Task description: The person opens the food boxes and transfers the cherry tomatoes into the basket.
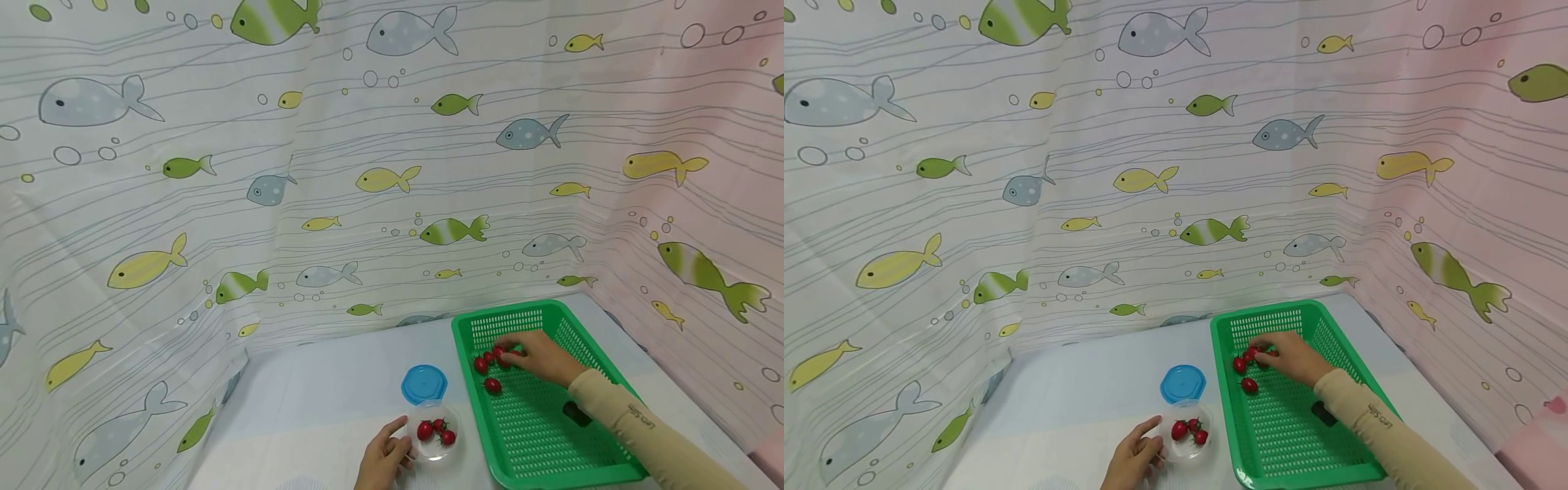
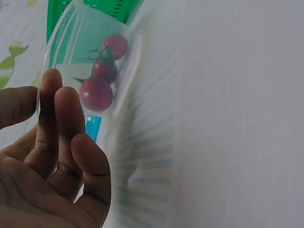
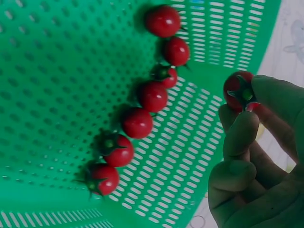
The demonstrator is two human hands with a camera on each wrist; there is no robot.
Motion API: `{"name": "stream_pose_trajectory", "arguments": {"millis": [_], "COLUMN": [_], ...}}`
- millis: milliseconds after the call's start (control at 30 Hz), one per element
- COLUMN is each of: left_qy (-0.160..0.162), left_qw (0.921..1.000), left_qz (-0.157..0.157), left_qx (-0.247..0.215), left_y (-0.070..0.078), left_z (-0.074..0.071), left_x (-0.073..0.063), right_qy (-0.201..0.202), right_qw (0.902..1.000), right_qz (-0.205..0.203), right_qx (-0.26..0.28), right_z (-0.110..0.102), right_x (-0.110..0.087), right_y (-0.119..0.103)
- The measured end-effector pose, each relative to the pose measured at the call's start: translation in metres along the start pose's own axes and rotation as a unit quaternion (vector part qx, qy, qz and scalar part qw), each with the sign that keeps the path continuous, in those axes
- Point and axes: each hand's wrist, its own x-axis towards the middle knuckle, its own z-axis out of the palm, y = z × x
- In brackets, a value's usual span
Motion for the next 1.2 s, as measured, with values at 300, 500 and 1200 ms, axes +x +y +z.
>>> {"name": "stream_pose_trajectory", "arguments": {"millis": [300, 500, 1200], "left_qy": [0.002, 0.001, -0.004], "left_qw": [1.0, 1.0, 1.0], "left_qz": [-0.006, -0.005, -0.004], "left_qx": [0.0, 0.0, -0.003], "left_y": [0.0, 0.0, 0.001], "left_z": [0.0, -0.001, -0.002], "left_x": [-0.001, -0.001, 0.001], "right_qy": [-0.027, -0.049, -0.065], "right_qw": [0.9983, 0.9962, 0.9924], "right_qz": [-0.007, -0.011, 0.015], "right_qx": [-0.051, -0.072, -0.103], "right_z": [0.018, 0.027, 0.036], "right_x": [-0.004, -0.004, -0.01], "right_y": [0.015, 0.017, 0.02]}}
